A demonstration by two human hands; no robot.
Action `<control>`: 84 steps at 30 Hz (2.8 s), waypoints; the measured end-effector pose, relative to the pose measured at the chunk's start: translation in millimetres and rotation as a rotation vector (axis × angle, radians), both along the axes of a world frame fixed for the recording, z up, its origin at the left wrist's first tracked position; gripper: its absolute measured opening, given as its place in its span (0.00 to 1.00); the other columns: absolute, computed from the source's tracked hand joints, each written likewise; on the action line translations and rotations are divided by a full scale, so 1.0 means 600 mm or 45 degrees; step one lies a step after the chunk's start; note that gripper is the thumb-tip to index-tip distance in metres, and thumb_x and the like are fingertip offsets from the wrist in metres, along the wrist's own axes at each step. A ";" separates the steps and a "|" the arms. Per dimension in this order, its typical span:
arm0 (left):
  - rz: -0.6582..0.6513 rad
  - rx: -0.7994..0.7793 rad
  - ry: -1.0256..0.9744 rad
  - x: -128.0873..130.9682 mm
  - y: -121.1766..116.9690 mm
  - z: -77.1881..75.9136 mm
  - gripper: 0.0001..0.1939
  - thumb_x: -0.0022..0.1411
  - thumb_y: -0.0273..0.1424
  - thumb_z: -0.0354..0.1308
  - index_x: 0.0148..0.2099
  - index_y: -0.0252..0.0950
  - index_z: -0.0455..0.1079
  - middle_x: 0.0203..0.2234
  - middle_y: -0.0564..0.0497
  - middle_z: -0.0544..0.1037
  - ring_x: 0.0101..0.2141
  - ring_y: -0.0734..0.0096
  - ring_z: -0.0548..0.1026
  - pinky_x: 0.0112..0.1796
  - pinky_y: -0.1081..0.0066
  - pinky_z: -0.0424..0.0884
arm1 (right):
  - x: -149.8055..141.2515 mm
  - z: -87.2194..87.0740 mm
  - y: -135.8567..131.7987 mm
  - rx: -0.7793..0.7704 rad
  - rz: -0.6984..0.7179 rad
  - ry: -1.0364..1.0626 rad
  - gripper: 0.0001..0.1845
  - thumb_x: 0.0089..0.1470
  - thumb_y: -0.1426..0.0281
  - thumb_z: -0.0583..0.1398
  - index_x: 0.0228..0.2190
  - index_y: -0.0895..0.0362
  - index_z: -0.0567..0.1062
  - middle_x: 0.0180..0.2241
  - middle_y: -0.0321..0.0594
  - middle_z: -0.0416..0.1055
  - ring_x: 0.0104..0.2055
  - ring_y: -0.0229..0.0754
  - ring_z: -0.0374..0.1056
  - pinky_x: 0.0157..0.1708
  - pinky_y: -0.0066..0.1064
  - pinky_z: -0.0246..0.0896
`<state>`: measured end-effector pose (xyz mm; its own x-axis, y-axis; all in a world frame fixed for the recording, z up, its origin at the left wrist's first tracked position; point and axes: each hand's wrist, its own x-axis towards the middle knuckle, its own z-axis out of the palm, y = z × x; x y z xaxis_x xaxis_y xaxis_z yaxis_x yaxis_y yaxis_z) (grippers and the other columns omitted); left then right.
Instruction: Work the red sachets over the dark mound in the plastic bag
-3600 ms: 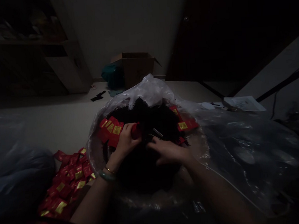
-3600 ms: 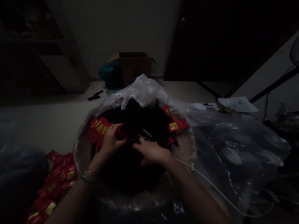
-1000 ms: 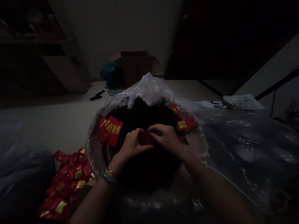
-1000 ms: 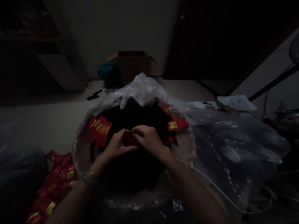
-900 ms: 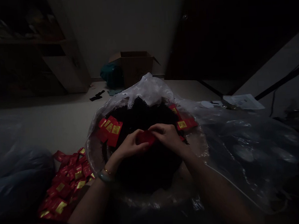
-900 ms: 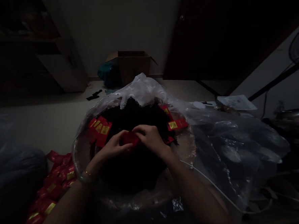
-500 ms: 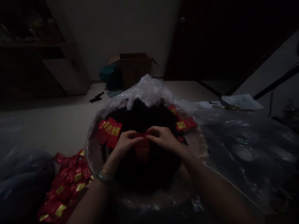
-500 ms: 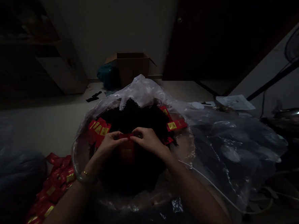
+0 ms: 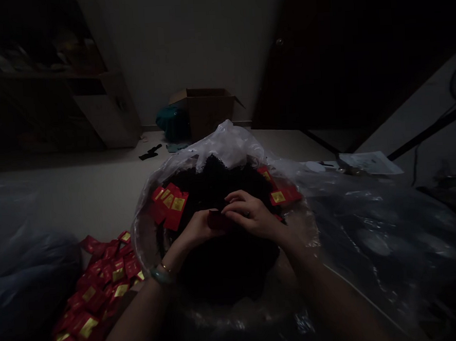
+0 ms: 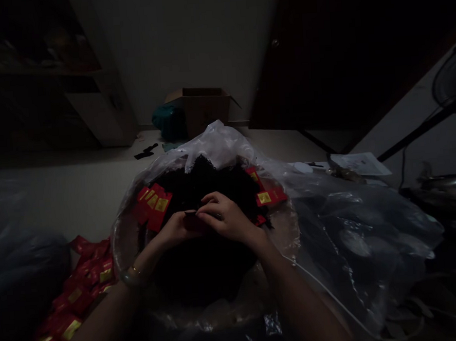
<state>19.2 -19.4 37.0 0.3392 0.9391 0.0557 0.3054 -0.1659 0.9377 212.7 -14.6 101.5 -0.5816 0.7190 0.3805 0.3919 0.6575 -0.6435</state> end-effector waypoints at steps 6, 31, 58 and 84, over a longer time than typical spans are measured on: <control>-0.081 0.046 0.076 0.009 -0.007 0.009 0.12 0.46 0.32 0.64 0.35 0.31 0.75 0.26 0.53 0.77 0.28 0.70 0.71 0.30 0.76 0.65 | -0.010 -0.002 -0.013 0.046 0.090 -0.336 0.13 0.54 0.62 0.61 0.40 0.53 0.78 0.50 0.47 0.66 0.53 0.47 0.61 0.51 0.40 0.61; 0.346 -0.366 -0.577 0.032 -0.015 0.027 0.25 0.46 0.50 0.62 0.32 0.30 0.75 0.22 0.52 0.75 0.22 0.74 0.70 0.24 0.76 0.63 | -0.010 -0.025 0.019 -0.449 -0.383 0.293 0.15 0.45 0.65 0.64 0.37 0.56 0.77 0.27 0.35 0.74 0.28 0.38 0.68 0.29 0.28 0.62; 0.484 -0.589 -0.776 0.032 -0.005 0.018 0.28 0.31 0.37 0.75 0.36 0.29 0.73 0.27 0.46 0.80 0.25 0.66 0.78 0.28 0.70 0.73 | 0.029 -0.084 0.048 -0.431 -0.497 -0.856 0.23 0.45 0.73 0.62 0.45 0.62 0.68 0.46 0.53 0.67 0.45 0.49 0.69 0.40 0.34 0.62; 0.167 -0.401 -0.339 0.041 -0.022 0.017 0.16 0.39 0.31 0.68 0.33 0.30 0.75 0.23 0.53 0.78 0.25 0.72 0.73 0.28 0.74 0.67 | 0.026 0.002 0.016 -0.273 -0.010 -0.418 0.16 0.58 0.65 0.55 0.47 0.54 0.74 0.44 0.42 0.76 0.44 0.47 0.72 0.45 0.36 0.64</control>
